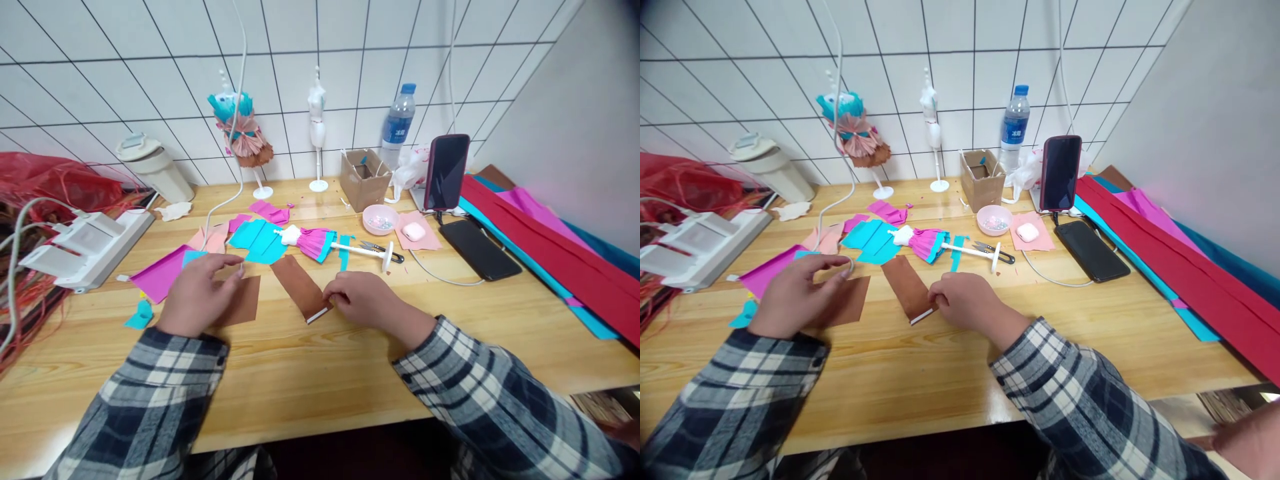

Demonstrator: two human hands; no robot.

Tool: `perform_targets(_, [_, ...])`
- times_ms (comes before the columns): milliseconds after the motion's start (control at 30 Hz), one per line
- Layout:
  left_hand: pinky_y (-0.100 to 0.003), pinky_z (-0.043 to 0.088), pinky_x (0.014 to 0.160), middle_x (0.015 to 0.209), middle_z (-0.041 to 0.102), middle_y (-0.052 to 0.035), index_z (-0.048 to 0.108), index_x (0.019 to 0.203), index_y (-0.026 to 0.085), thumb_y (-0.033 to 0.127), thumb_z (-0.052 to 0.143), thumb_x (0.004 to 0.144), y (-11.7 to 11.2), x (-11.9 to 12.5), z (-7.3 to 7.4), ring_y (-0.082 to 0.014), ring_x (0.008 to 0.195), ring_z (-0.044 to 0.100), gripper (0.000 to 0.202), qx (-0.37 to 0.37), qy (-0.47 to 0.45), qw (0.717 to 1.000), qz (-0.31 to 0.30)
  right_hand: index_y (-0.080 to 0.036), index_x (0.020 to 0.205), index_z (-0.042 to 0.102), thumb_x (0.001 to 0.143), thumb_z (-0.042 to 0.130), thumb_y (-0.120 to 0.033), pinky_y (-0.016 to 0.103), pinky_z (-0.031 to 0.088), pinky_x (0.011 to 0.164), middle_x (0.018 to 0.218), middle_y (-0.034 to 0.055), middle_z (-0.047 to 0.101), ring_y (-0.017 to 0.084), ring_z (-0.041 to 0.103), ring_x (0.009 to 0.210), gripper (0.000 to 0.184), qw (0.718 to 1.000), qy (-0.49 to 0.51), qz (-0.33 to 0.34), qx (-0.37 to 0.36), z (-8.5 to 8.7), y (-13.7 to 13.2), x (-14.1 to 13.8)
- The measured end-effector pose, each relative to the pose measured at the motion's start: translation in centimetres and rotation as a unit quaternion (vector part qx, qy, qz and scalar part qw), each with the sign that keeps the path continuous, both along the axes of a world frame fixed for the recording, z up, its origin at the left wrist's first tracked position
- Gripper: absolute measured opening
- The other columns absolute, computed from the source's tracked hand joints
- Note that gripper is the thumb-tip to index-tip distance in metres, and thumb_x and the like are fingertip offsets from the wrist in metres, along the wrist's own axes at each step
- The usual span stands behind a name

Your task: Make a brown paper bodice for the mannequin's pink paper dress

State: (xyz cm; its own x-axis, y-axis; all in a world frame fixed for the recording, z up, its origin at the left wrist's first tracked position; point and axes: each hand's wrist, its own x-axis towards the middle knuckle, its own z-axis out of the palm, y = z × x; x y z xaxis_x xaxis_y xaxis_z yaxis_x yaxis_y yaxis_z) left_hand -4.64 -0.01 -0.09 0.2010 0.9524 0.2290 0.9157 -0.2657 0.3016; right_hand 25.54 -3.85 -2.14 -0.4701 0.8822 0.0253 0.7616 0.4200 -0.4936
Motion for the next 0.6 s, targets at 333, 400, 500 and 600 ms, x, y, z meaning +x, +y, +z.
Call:
perform_targets(333, [-0.038, 0.047, 0.079, 0.097, 0.071, -0.006, 0.065, 0.092, 0.026, 0.046, 0.051, 0.082, 1.1, -3.1, -0.7, -0.028, 0.093, 0.064, 0.026, -0.127, 0.106, 0.986, 0.011, -0.023, 0.093, 0.07, 0.082, 0.051, -0.013, 0.026, 0.038, 0.068, 0.09, 0.0008, 0.072, 0.016, 0.063, 0.082, 0.024, 0.999, 0.0, -0.003, -0.036, 0.5, -0.2, -0.6])
perform_targets(400, [-0.041, 0.045, 0.078, 0.099, 0.071, -0.0065, 0.064, 0.092, 0.027, 0.05, 0.05, 0.083, 0.9, -2.7, -0.5, -0.0305, 0.096, 0.063, 0.028, -0.117, 0.123, 0.986, 0.005, -0.022, 0.095, 0.07, 0.082, 0.051, -0.013, 0.026, 0.038, 0.068, 0.088, 0.0009, 0.072, 0.016, 0.062, 0.081, 0.025, 0.999, 0.002, -0.007, -0.04, 0.5, -0.2, -0.6])
perform_targets(500, [-0.045, 0.042, 0.08, 0.098, 0.071, -0.0082, 0.063, 0.087, 0.026, 0.046, 0.044, 0.087, 0.8, -2.3, -0.3, -0.034, 0.097, 0.063, 0.028, -0.106, 0.143, 0.984, 0.005, -0.022, 0.096, 0.07, 0.083, 0.051, -0.013, 0.025, 0.036, 0.066, 0.082, 0.0006, 0.07, 0.015, 0.061, 0.078, 0.025, 0.999, 0.001, -0.011, -0.04, 0.5, -0.2, -0.6])
perform_targets(600, [-0.043, 0.042, 0.073, 0.089, 0.07, -0.0108, 0.058, 0.09, 0.024, 0.044, 0.037, 0.09, 0.8, -2.1, -0.1, -0.0345, 0.087, 0.064, 0.029, -0.105, 0.116, 0.986, 0.058, -0.021, 0.096, 0.07, 0.083, 0.051, -0.014, 0.025, 0.035, 0.065, 0.078, 0.0002, 0.068, 0.015, 0.06, 0.076, 0.025, 0.999, 0.001, -0.006, -0.036, 0.2, -0.2, -0.6])
